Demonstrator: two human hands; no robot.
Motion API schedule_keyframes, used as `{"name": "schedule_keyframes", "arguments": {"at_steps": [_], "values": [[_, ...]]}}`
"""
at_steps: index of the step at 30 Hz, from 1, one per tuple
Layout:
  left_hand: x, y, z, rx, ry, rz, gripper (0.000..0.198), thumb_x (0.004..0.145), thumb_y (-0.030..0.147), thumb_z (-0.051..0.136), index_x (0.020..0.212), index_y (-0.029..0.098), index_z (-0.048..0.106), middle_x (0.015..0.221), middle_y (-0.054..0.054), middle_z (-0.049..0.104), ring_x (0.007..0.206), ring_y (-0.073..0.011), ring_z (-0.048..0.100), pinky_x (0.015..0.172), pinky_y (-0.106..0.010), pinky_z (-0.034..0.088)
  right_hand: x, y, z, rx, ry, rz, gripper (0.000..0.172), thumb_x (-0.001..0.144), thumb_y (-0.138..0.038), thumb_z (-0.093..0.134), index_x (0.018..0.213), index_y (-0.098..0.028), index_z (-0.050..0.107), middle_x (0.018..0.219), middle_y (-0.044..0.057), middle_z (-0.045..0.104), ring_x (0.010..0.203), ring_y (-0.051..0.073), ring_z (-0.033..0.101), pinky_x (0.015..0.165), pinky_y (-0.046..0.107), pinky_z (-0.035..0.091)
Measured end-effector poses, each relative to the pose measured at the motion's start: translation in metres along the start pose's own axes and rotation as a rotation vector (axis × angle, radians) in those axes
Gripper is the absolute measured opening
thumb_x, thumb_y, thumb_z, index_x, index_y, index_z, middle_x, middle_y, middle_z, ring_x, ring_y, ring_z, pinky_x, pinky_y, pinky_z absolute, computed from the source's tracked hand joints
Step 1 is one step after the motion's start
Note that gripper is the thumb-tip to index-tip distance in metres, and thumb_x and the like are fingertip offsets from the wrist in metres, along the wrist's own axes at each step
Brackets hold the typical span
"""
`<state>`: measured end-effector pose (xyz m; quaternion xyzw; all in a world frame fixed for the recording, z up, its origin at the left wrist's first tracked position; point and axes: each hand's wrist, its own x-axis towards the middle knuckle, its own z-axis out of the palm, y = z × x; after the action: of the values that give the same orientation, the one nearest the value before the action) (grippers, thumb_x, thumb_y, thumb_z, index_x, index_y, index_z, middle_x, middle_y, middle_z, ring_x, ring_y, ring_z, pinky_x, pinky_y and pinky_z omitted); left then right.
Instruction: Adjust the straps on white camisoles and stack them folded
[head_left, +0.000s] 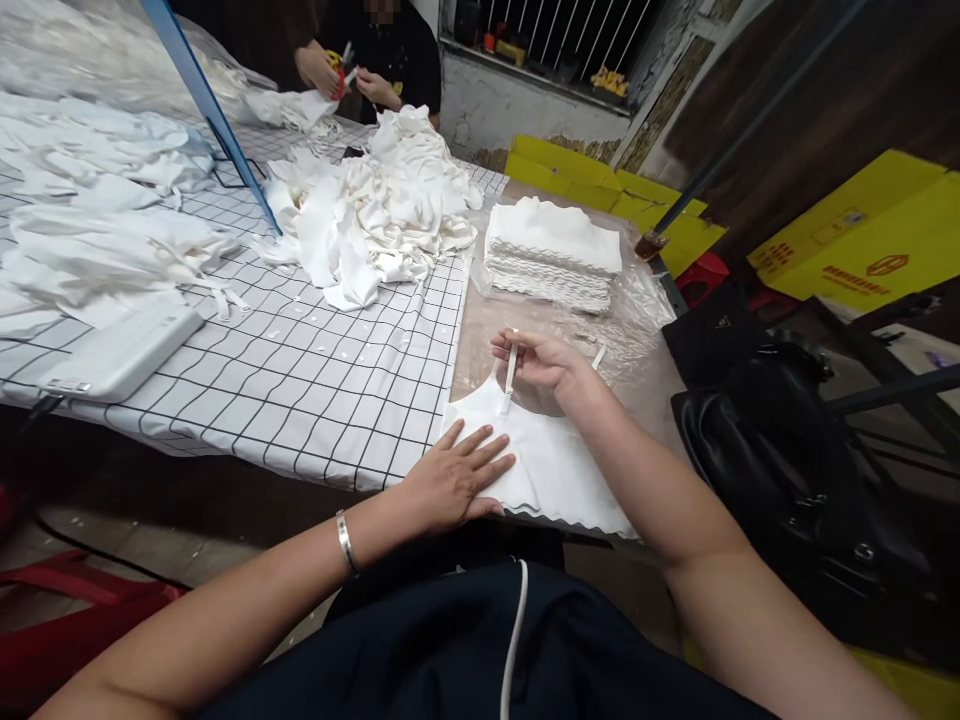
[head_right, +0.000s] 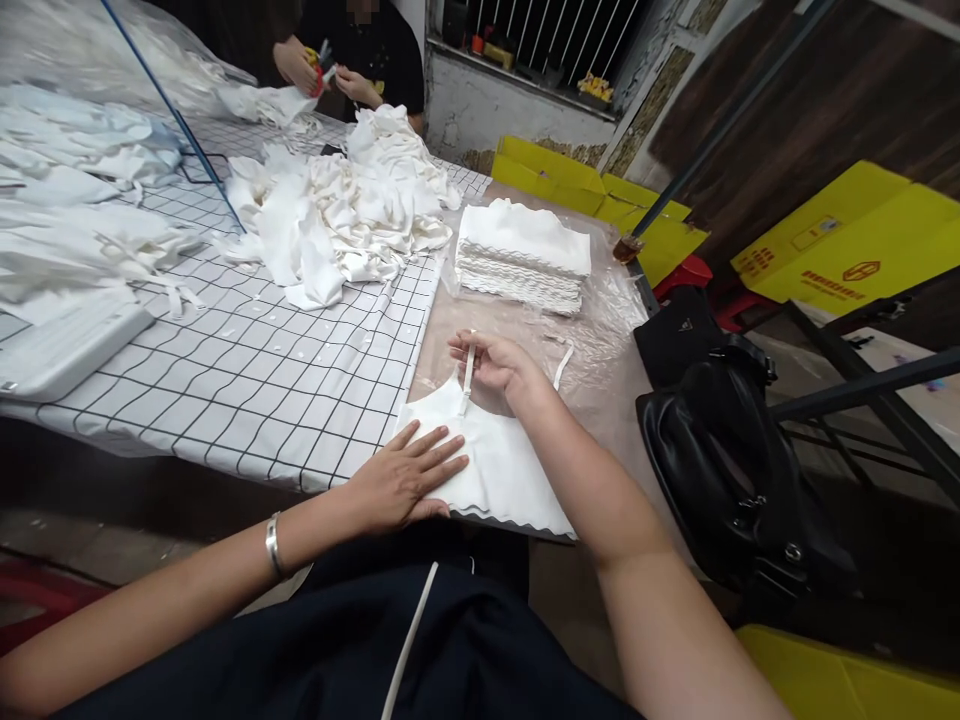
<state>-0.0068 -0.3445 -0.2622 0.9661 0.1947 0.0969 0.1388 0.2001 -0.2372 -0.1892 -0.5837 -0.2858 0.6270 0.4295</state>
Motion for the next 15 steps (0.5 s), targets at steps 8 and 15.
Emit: {"name": "schedule_keyframes", "arguments": {"at_steps": [8, 15], "values": [[-0.003, 0.0, 0.002, 0.023, -0.034, -0.023, 0.075, 0.091, 0.07, 0.03, 0.15, 0.024, 0.037, 0.157, -0.009, 0.033, 0.147, -0.0314, 0.024, 0.118, -0.054, 0.008, 0.051, -0.022, 0.017, -0.531, 0.066, 0.146, 0.03, 0.089, -0.029, 0.063, 0.063, -0.016, 0.062, 0.056, 0.006, 0.063, 0.053, 0.015, 0.058, 0.056, 0.028, 0.05], [0.001, -0.007, -0.021, -0.071, -0.047, -0.061, 0.061, 0.092, 0.06, 0.045, 0.141, 0.024, 0.05, 0.149, -0.014, 0.046, 0.138, -0.0347, 0.038, 0.112, -0.058, 0.021, -0.047, 0.001, -0.066, -1.029, 0.554, -0.753, 0.032, 0.09, -0.044, 0.058, 0.075, -0.018, 0.068, 0.07, 0.005, 0.068, 0.076, 0.022, 0.064, 0.074, 0.032, 0.049]]}}
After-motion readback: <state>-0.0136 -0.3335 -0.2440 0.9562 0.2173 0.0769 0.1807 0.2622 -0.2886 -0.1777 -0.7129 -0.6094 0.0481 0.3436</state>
